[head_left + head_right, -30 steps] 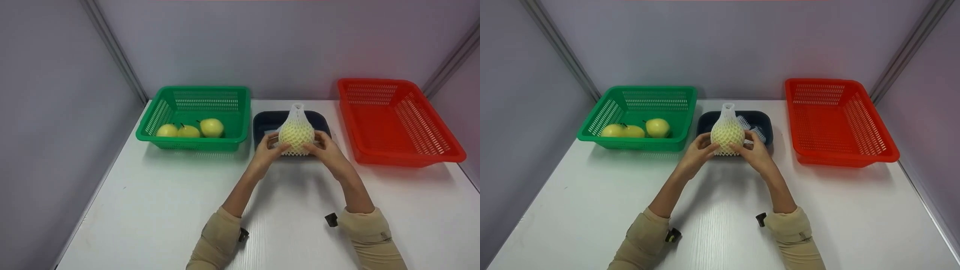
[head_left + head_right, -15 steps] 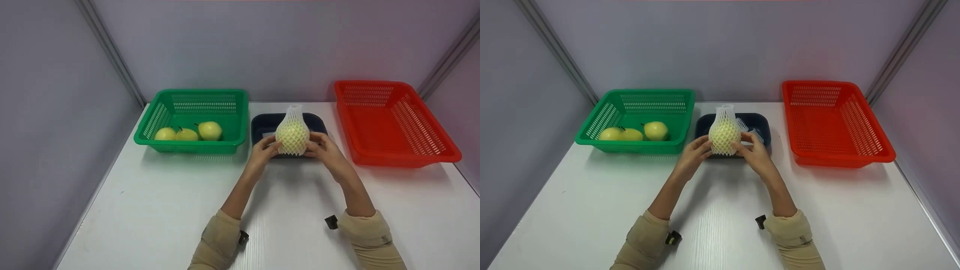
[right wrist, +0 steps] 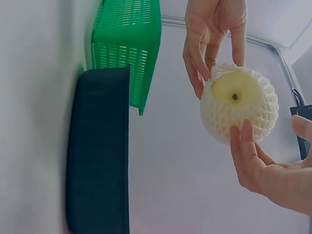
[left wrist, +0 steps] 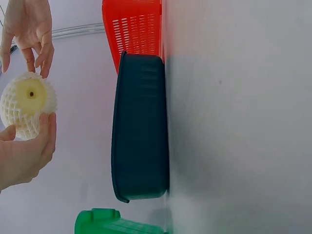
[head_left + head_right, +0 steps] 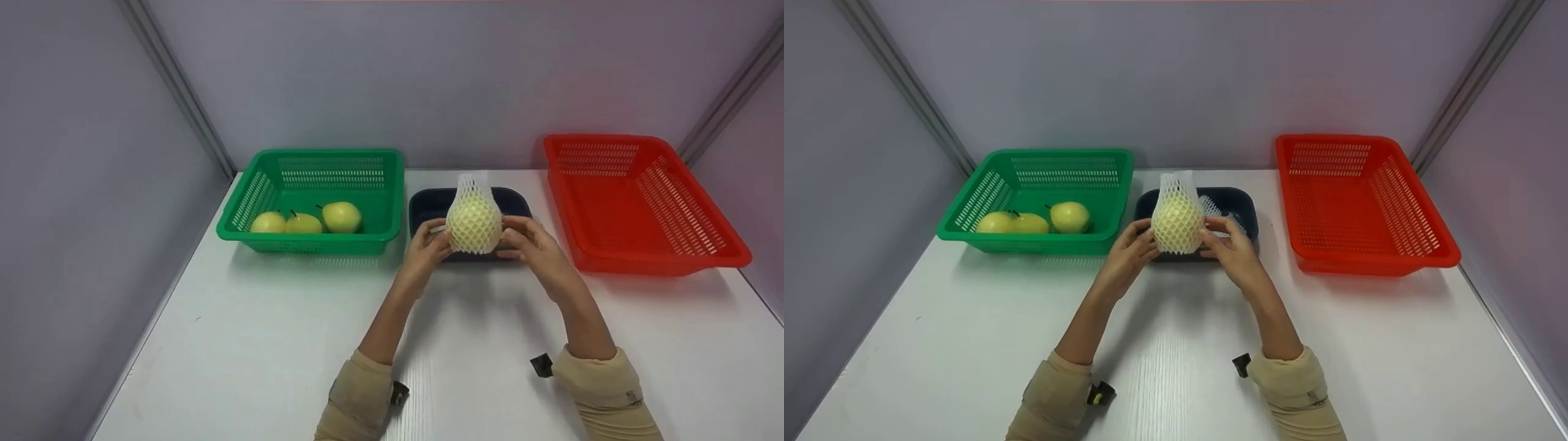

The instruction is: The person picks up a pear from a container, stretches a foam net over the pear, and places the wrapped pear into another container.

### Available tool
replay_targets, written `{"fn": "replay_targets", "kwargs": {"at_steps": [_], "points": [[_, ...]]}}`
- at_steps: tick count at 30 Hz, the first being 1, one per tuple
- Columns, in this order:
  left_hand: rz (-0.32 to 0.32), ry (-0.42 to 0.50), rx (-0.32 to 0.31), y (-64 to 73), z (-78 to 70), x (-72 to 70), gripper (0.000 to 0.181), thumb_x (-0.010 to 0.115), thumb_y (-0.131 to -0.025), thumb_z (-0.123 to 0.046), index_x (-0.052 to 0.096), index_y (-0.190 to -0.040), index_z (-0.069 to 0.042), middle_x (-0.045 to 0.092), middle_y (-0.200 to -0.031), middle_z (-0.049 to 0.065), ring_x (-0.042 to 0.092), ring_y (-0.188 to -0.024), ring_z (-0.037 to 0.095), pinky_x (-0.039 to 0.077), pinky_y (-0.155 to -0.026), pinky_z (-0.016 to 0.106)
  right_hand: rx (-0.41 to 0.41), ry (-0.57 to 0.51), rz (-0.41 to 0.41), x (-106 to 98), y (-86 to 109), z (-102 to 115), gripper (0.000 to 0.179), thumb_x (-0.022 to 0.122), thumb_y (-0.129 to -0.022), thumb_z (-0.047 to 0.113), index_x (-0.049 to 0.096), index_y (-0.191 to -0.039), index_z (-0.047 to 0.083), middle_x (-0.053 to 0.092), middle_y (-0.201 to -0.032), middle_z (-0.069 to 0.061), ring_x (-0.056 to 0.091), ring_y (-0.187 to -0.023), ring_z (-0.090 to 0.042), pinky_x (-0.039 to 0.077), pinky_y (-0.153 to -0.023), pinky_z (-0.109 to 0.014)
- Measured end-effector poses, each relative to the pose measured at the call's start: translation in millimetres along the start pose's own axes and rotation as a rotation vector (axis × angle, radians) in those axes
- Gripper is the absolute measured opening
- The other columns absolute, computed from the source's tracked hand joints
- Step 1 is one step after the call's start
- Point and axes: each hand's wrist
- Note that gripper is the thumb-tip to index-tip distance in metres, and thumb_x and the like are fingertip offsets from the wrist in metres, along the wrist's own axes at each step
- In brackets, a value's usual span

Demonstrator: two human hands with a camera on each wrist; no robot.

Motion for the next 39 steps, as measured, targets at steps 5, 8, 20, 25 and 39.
{"fn": "replay_targets", "kwargs": {"at_steps": [5,8,20,25,39], "points": [[0.014,-0.003,-0.01,3.5,-4.6,-0.1,0.036,0.046,-0.098,-0.021,0.043,-0.129,-0.003,0.052,-0.117,0.012,0.055,-0.106,0.022,0.043,-0.089,0.031,-0.033,-0.032,0.004,2,2.1,5,0.041,0.048,-0.097,0.02,0.039,-0.131,-0.002,0.044,-0.125,-0.015,0.05,-0.104,-0.028,0.045,-0.086,-0.03],[0.03,-0.026,-0.01,5.2,-7.4,0.1,0.039,0.043,-0.099,-0.025,0.042,-0.131,-0.003,0.05,-0.12,0.011,0.053,-0.109,0.021,0.042,-0.091,0.03,-0.047,-0.035,0.009,3,2.2,7,0.042,0.049,-0.097,0.021,0.04,-0.13,-0.003,0.044,-0.125,-0.015,0.05,-0.104,-0.029,0.045,-0.087,-0.03],[0.091,-0.109,0.027,12.2,-16.0,-9.9,0.053,0.067,-0.085,-0.017,0.042,-0.13,-0.005,0.049,-0.125,0.01,0.05,-0.112,0.022,0.043,-0.09,0.034,-0.033,-0.019,0.015,2,6.1,11,0.041,0.048,-0.097,0.018,0.038,-0.129,-0.004,0.045,-0.119,-0.019,0.056,-0.097,-0.027,0.046,-0.085,-0.03],[0.149,-0.103,0.058,14.8,-16.5,-9.2,0.062,0.071,-0.079,-0.007,0.04,-0.132,-0.006,0.044,-0.13,0.013,0.051,-0.111,0.024,0.045,-0.087,0.036,-0.033,-0.004,0.028,0,8.8,9,0.041,0.048,-0.097,0.019,0.038,-0.129,-0.005,0.044,-0.122,-0.017,0.056,-0.099,-0.025,0.046,-0.086,-0.03],[0.249,-0.224,0.084,19.0,-16.3,-5.7,0.073,0.073,-0.075,0.003,0.035,-0.137,-0.006,0.045,-0.129,0.013,0.049,-0.114,0.022,0.043,-0.089,0.032,-0.035,0.031,0.041,-1,12.2,9,0.042,0.051,-0.095,0.021,0.04,-0.128,-0.002,0.039,-0.127,-0.012,0.044,-0.111,-0.026,0.04,-0.093,-0.037]]}}
Point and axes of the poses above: each hand's wrist, its own y-axis away from the middle knuckle, its own x-axis out of the palm, z = x × y
